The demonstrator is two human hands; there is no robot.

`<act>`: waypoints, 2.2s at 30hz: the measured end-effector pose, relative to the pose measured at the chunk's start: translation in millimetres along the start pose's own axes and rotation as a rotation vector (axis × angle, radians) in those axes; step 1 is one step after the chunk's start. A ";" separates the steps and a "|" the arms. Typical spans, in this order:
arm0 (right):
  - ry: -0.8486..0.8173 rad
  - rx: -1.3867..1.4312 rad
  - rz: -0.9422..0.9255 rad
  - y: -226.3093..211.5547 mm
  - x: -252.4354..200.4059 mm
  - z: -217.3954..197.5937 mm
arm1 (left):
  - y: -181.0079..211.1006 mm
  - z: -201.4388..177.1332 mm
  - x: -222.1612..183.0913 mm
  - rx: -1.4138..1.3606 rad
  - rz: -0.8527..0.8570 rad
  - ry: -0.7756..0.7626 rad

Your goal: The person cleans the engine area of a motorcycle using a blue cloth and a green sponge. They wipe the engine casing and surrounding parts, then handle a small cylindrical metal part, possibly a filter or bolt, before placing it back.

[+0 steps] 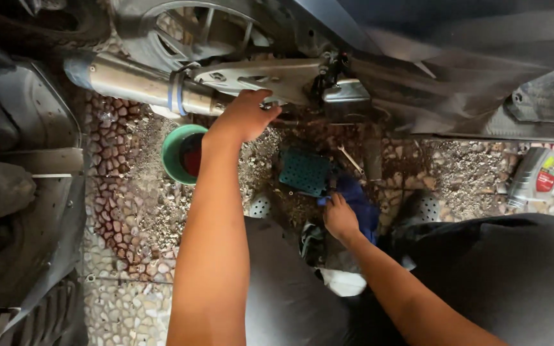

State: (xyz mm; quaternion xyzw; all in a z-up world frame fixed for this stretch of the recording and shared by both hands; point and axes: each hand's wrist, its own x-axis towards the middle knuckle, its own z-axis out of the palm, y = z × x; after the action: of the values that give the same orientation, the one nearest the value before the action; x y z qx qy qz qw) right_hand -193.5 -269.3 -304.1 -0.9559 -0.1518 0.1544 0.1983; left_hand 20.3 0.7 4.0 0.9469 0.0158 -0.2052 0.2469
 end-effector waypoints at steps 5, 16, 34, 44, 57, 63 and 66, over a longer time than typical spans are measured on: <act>0.070 0.059 -0.020 -0.5 2.2 -7.5 | 13.3 -6.0 -7.9 -0.031 -0.013 -0.019; 0.170 0.138 0.341 37.2 5.9 7.9 | 25.0 -9.4 -14.2 -0.036 -0.047 -0.056; -0.007 -0.324 -0.079 6.9 39.9 -12.5 | 2.6 2.8 3.1 -0.032 0.077 -0.008; -0.119 -0.257 -0.257 24.2 49.1 -6.4 | 10.2 -1.8 -6.6 -0.017 0.031 -0.057; 0.005 0.308 0.193 20.3 47.1 -6.6 | 25.5 -7.8 -17.7 -0.028 0.007 -0.070; 0.194 -0.026 0.040 68.4 101.1 -14.6 | 33.2 -14.4 -21.7 -0.022 -0.013 -0.097; -0.074 -0.221 -0.054 100.3 121.8 6.3 | 30.8 -7.1 -20.5 -0.043 -0.003 -0.100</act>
State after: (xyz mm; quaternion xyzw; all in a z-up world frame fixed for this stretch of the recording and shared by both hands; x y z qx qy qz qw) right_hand -62.4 -312.1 -381.0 -0.9611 -0.2010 0.1666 0.0901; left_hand 8.3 -21.5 31.9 0.9300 0.0091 -0.2521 0.2675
